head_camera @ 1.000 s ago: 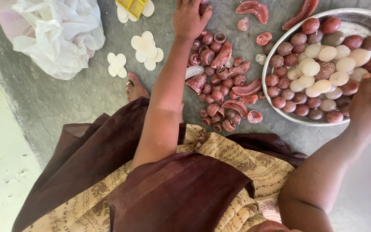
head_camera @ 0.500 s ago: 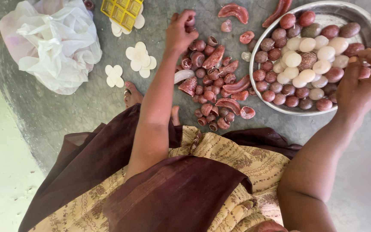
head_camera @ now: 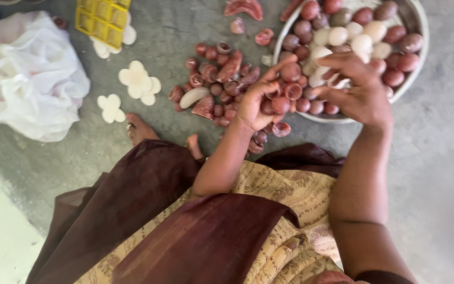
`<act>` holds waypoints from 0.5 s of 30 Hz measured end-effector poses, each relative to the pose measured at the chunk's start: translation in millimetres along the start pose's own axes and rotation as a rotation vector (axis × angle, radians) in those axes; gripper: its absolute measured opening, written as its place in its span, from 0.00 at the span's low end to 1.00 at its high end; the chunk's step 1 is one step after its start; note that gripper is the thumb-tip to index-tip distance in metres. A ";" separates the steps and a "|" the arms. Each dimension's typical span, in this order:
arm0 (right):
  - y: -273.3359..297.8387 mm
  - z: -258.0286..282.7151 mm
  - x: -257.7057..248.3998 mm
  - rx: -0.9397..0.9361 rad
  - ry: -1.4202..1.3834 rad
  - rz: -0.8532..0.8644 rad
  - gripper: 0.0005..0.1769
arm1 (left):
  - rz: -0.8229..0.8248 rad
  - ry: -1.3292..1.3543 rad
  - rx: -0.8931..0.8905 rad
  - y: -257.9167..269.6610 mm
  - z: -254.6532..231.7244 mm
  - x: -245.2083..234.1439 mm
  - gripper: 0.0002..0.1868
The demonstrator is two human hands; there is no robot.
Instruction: The person sits on the floor and peels reddish-brown fruits by hand, removing the outer skin to reveal the white interior. The peeled fruits are placed into a metal bowl, while the discarded skins accumulate on the floor.
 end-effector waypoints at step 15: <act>-6.3 14.4 -4.9 0.013 0.069 0.088 0.17 | -0.082 -0.140 -0.161 -1.0 46.3 1.5 0.42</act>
Point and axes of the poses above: each hand's wrist, its own y-axis away from the middle knuckle, its own x-axis out of the palm, z = x × y, the point moved 3 cm from there along -y, towards the middle knuckle, and after that the axes turned 15 degrees about z, right-handed, at the moved point
